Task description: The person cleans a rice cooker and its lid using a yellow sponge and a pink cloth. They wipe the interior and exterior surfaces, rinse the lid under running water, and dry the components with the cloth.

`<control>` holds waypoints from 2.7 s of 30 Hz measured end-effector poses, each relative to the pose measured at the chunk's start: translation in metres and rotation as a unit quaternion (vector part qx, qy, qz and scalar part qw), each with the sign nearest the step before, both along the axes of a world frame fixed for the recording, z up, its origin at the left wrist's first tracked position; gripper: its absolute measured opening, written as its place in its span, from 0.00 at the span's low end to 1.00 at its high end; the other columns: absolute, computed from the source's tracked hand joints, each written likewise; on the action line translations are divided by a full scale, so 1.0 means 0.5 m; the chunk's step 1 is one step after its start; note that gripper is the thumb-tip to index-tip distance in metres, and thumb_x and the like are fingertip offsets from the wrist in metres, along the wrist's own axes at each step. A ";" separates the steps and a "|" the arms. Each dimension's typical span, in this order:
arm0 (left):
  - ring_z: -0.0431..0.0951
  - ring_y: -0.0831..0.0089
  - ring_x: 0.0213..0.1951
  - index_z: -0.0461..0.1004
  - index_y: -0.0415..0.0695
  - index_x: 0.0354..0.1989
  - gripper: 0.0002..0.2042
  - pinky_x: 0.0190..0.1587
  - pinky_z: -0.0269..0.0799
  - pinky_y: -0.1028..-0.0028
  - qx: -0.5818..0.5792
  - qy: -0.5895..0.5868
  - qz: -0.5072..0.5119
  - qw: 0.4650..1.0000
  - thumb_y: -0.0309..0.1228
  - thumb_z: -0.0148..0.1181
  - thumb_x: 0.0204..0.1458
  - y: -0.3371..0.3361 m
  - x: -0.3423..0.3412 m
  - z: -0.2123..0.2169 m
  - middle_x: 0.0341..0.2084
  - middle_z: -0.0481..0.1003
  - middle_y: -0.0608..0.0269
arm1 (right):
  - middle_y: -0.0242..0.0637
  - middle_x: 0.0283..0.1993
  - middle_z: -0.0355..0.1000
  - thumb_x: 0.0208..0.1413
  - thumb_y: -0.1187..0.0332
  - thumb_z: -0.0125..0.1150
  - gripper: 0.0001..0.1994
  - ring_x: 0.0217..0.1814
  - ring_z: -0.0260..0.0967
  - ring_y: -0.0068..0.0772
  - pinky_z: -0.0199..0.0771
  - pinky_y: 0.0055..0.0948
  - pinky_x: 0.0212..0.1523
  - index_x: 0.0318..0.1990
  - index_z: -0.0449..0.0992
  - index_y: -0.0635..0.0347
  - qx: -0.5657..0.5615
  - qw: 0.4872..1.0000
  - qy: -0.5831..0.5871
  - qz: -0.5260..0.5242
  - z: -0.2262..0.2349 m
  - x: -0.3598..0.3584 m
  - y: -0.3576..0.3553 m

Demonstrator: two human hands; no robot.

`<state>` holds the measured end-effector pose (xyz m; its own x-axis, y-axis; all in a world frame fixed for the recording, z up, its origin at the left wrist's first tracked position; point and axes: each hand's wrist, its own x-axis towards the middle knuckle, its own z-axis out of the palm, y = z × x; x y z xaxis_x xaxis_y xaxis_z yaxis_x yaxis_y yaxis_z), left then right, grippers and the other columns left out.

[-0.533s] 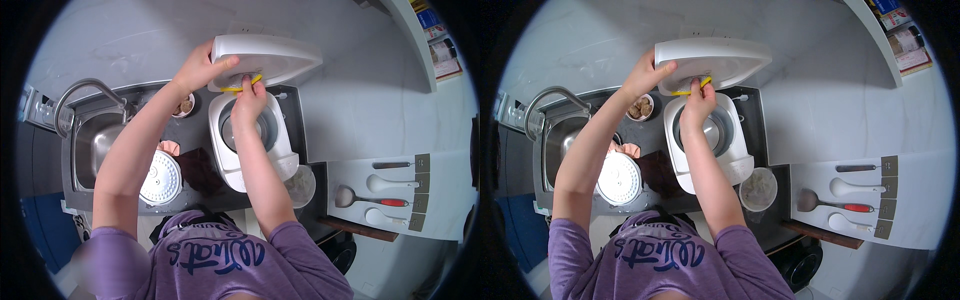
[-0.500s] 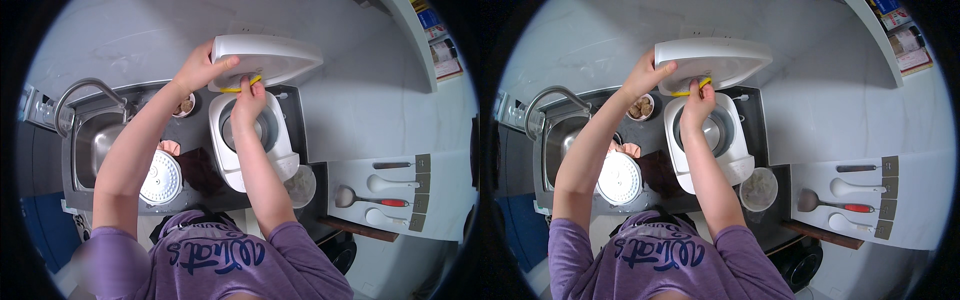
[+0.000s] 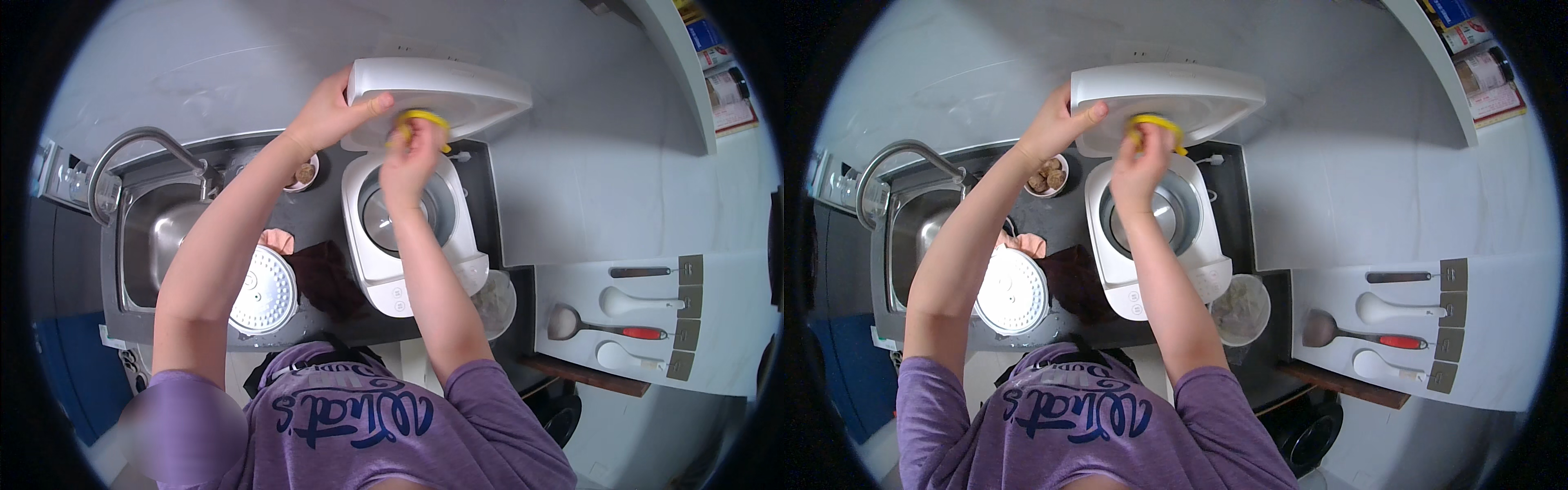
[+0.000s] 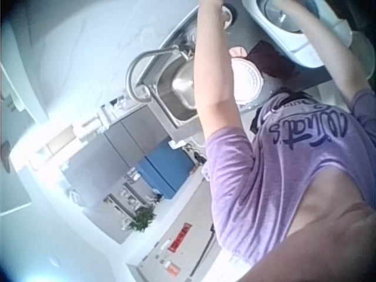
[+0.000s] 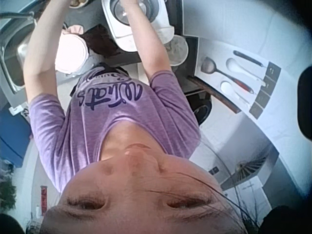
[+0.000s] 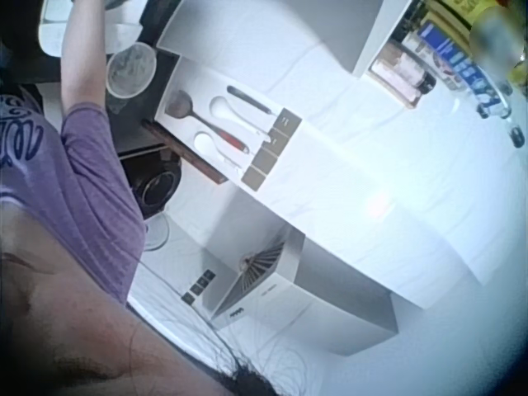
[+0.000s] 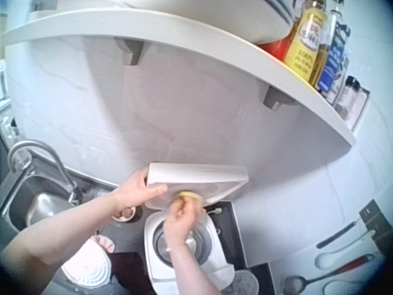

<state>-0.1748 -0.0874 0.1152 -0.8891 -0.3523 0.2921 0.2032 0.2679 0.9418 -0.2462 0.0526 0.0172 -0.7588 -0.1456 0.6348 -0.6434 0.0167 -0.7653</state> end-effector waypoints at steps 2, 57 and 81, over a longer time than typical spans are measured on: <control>0.78 0.70 0.48 0.73 0.36 0.56 0.38 0.53 0.73 0.69 -0.006 -0.003 -0.008 1.000 0.57 0.72 0.48 -0.001 -0.002 -0.001 0.45 0.80 0.57 | 0.40 0.40 0.70 0.54 0.80 0.61 0.08 0.44 0.71 0.36 0.72 0.31 0.49 0.41 0.75 0.63 0.112 0.989 0.092 0.037 -0.017 0.021 -0.011; 0.76 0.51 0.58 0.56 0.51 0.70 0.31 0.54 0.78 0.50 0.703 0.032 0.031 0.710 0.59 0.44 0.67 0.078 0.598 -0.248 0.59 0.70 0.44 | 0.41 0.56 0.76 0.65 0.72 0.59 0.21 0.57 0.73 0.27 0.69 0.27 0.62 0.63 0.70 0.70 0.041 0.689 -0.444 0.571 0.077 0.324 -0.040; 0.76 0.77 0.37 0.78 0.41 0.53 0.17 0.43 0.73 0.74 0.173 -0.255 0.296 0.904 0.40 0.63 0.62 -0.252 0.937 -0.422 0.34 0.79 0.66 | 0.45 0.74 0.59 0.73 0.46 0.35 0.33 0.77 0.55 0.44 0.56 0.47 0.75 0.73 0.57 0.64 -0.176 0.684 -0.597 0.380 -0.003 0.452 -0.091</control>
<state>0.2934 -0.2132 -0.0957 -0.5021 -0.8029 -0.3213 -0.3629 -0.1417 0.9210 -0.0204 0.0070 0.0157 -0.5564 -0.7839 -0.2755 0.7242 -0.2950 -0.6234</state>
